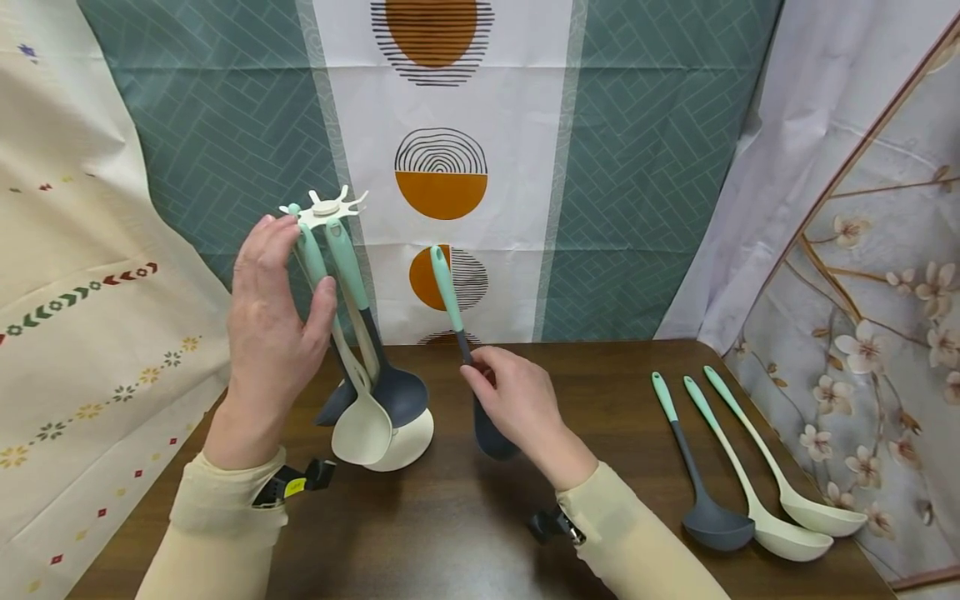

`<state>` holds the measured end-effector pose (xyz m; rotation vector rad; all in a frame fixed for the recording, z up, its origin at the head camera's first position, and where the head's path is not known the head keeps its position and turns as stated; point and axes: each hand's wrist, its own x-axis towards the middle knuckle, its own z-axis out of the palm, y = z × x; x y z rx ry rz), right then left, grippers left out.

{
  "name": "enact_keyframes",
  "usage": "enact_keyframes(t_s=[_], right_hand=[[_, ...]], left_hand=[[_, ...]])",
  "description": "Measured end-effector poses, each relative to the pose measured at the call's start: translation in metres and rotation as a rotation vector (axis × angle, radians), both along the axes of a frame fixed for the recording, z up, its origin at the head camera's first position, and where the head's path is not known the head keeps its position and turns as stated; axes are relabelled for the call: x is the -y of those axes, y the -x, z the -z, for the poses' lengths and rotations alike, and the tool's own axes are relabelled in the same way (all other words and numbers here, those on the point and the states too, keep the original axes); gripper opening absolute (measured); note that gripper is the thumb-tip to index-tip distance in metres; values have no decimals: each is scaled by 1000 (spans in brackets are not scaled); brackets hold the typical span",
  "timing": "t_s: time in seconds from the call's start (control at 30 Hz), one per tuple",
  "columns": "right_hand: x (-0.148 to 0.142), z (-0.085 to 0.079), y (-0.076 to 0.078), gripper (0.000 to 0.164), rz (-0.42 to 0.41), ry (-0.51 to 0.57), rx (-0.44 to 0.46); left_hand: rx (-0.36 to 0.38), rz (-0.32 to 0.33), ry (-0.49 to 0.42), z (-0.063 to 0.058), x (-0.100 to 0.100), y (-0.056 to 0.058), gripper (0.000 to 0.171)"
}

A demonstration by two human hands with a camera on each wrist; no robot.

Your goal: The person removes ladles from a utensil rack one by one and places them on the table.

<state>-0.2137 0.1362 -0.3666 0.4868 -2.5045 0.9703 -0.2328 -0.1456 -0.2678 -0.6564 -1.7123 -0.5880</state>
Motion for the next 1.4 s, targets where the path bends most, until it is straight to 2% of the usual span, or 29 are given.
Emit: enact_keyframes(t_s=[0.2,0.6,1.07,1.4], right_hand=[[-14,10,-3,13,7,11,59],[-33,27,-3,12,33,28,85],[-47,37,-4,19,105,40,111],[-54,36,-4,22,129,30,100]], left_hand=[[1,-3,5,0,-1,1,53],[7,-4,9,1,1,1,53],[19,-2,10,2,2,0,54],[24,0,7,2,2,1,52]])
